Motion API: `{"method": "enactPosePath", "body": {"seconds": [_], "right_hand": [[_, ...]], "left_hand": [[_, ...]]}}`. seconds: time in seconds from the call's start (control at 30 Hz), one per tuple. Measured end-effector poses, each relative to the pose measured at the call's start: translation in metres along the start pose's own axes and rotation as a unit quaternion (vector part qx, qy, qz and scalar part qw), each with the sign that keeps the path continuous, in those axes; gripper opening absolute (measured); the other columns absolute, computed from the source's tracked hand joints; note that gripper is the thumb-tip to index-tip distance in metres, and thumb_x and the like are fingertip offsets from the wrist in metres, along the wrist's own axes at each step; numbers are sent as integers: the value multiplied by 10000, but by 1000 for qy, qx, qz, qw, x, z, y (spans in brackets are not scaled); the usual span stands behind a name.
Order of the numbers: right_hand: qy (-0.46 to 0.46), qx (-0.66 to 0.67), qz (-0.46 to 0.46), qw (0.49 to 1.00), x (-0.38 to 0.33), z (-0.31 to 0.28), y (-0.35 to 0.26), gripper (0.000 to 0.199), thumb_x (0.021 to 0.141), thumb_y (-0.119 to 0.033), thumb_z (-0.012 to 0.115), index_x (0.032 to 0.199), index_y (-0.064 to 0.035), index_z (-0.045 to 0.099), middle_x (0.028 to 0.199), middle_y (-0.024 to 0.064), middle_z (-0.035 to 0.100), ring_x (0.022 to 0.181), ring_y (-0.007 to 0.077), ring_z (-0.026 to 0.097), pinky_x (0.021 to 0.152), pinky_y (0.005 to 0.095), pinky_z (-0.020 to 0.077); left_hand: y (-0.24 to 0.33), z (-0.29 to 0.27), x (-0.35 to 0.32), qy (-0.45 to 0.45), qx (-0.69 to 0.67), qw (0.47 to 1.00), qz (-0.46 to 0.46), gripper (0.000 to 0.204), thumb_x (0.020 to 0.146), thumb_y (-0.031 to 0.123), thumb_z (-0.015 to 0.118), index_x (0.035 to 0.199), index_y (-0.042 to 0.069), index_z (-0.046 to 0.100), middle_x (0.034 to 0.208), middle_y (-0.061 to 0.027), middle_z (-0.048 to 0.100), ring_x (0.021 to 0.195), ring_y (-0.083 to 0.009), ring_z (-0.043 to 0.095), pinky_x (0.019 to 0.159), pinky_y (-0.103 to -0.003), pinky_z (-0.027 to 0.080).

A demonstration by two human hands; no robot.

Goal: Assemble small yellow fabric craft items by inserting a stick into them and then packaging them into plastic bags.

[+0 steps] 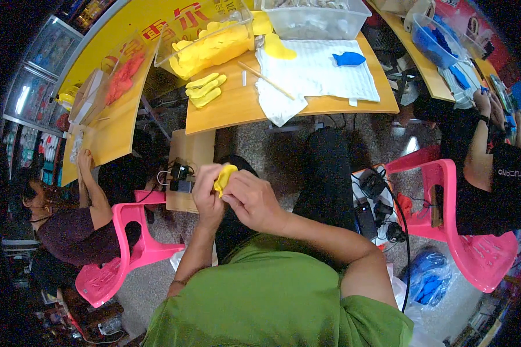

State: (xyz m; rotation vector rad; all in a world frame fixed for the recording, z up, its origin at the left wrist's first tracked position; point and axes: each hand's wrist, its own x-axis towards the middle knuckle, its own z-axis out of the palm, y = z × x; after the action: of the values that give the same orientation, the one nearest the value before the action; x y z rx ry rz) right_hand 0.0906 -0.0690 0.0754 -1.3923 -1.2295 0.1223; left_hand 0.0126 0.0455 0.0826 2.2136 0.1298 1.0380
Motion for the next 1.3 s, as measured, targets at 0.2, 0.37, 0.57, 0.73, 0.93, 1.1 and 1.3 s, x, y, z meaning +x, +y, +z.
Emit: {"method": "enactPosePath", "body": {"seconds": [0.2, 0.37, 0.57, 0.73, 0.93, 1.1, 1.3], "right_hand": [[36, 9, 17, 999, -4, 6, 0, 108, 749, -1, 636, 790, -8, 535, 782, 132, 547, 708, 303, 548, 636, 356, 444], [28, 24, 18, 999, -3, 6, 0, 97, 747, 10, 624, 786, -2, 537, 776, 133, 541, 701, 299, 543, 632, 350, 440], [22, 22, 3, 1000, -1, 6, 3, 104, 731, 23, 625, 776, -1, 534, 740, 131, 527, 674, 299, 533, 606, 354, 434], [94, -95, -2, 991, -2, 5, 27, 128, 700, 23, 631, 729, -12, 511, 708, 128, 516, 657, 301, 535, 546, 376, 429], [83, -173, -35, 981, -11, 20, 46, 119, 681, -36, 636, 728, -41, 527, 719, 112, 507, 656, 287, 522, 557, 376, 424], [93, -223, 0, 970, -17, 12, 61, 118, 685, -70, 627, 717, -49, 516, 728, 99, 490, 662, 279, 504, 571, 370, 409], [68, -144, -17, 987, -25, 19, 67, 123, 701, -92, 636, 726, -52, 522, 736, 97, 497, 695, 280, 527, 585, 375, 428]], "left_hand": [[-4, 3, -13, 40, -47, 995, -74, 241, 675, -93, 555, 891, -9, 620, 782, -105, 576, 722, -221, 576, 639, -283, 457], [-11, 5, -25, 68, -39, 992, -97, 227, 678, -98, 550, 879, -11, 609, 768, -99, 566, 700, -208, 564, 633, -270, 449], [-6, 7, -19, 90, -16, 990, -112, 281, 661, -102, 557, 916, -12, 631, 768, -99, 566, 698, -214, 565, 650, -283, 457], [-7, 16, -28, 82, 12, 990, -117, 281, 656, -118, 563, 903, -6, 635, 802, -104, 571, 746, -217, 567, 691, -288, 460], [-21, 29, -59, 137, -151, 921, -333, 169, 715, -131, 580, 832, -9, 598, 911, -44, 505, 841, -129, 514, 755, -228, 427], [-26, 32, -63, 61, -380, 827, -410, 68, 816, -45, 596, 879, -21, 589, 949, -33, 496, 888, -116, 497, 849, -240, 394], [-34, 12, -75, -46, -534, 677, -504, 213, 912, 124, 528, 1057, -22, 584, 1098, -52, 567, 1034, -141, 516, 947, -296, 365]]}}
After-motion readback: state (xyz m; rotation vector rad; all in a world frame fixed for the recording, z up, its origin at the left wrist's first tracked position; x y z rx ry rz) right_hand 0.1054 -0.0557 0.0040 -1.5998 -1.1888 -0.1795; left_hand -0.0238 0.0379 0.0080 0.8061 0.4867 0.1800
